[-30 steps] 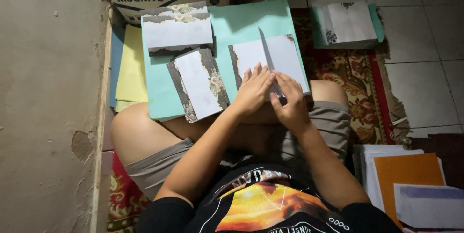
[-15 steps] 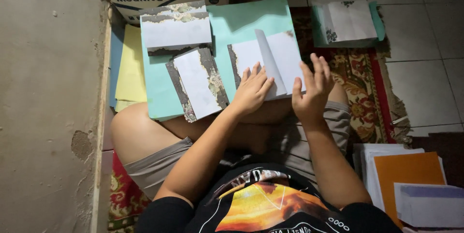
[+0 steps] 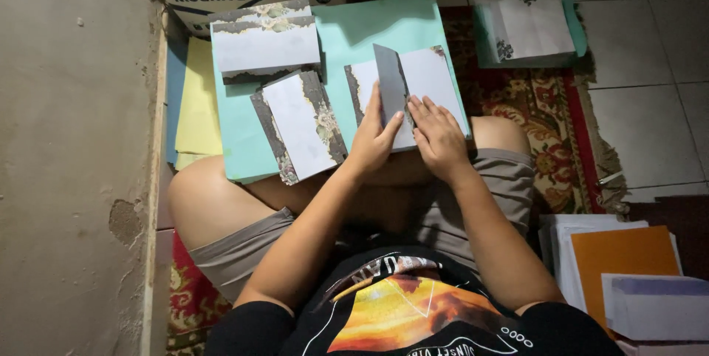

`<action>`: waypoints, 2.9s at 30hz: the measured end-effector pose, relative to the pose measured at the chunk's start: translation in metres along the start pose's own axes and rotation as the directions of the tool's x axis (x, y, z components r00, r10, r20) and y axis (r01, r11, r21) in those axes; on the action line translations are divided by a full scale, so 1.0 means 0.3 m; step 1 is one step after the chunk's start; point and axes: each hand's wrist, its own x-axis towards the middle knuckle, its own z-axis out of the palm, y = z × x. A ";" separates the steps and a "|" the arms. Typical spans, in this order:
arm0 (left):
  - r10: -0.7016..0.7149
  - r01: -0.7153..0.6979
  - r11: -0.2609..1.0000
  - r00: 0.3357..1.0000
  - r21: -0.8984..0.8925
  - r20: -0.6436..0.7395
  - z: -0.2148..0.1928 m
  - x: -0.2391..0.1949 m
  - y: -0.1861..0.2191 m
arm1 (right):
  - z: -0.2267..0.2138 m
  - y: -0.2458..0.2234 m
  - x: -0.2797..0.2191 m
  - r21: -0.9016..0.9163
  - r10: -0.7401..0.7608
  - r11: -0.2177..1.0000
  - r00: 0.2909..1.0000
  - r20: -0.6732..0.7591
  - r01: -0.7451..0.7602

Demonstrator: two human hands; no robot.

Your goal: The person flips through a stack of printed cards by hand, pressing down on them before gathering them into a pile on a light blue surface.

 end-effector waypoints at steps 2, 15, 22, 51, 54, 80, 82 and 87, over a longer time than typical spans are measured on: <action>0.053 -0.053 0.999 0.994 0.008 -0.093 0.019 -0.007 -0.042 | -0.007 -0.010 0.001 -0.027 -0.014 1.000 1.000 -0.008 0.013; -0.020 -0.021 0.458 0.999 0.889 0.034 0.147 0.105 -0.150 | 0.023 0.026 -0.020 -0.180 -0.023 0.983 0.997 0.074 0.036; -0.113 0.006 0.422 0.993 0.907 0.046 0.125 0.201 -0.135 | -0.004 0.001 -0.010 -0.162 0.026 0.987 0.991 0.134 -0.004; 0.117 0.093 0.459 0.979 0.883 -0.164 0.149 0.195 -0.227 | 0.076 0.136 0.324 -0.178 -0.020 0.982 0.966 0.257 0.068; 0.125 0.090 0.454 0.979 0.886 -0.163 0.158 0.205 -0.289 | 0.050 0.084 0.259 -0.161 -0.002 0.986 0.974 0.226 0.039; -0.002 0.110 0.500 0.992 0.859 -0.126 0.134 0.197 -0.233 | 0.075 0.089 0.187 -0.196 0.067 0.980 0.969 0.238 -0.019; -0.014 0.102 0.509 0.994 0.855 -0.111 0.131 0.196 -0.228 | 0.053 0.056 0.111 -0.203 0.065 0.979 0.971 0.230 -0.017; 0.028 0.101 0.502 0.991 0.859 -0.132 0.141 0.198 -0.250 | 0.007 0.010 0.016 -0.166 0.064 0.986 0.969 0.237 -0.025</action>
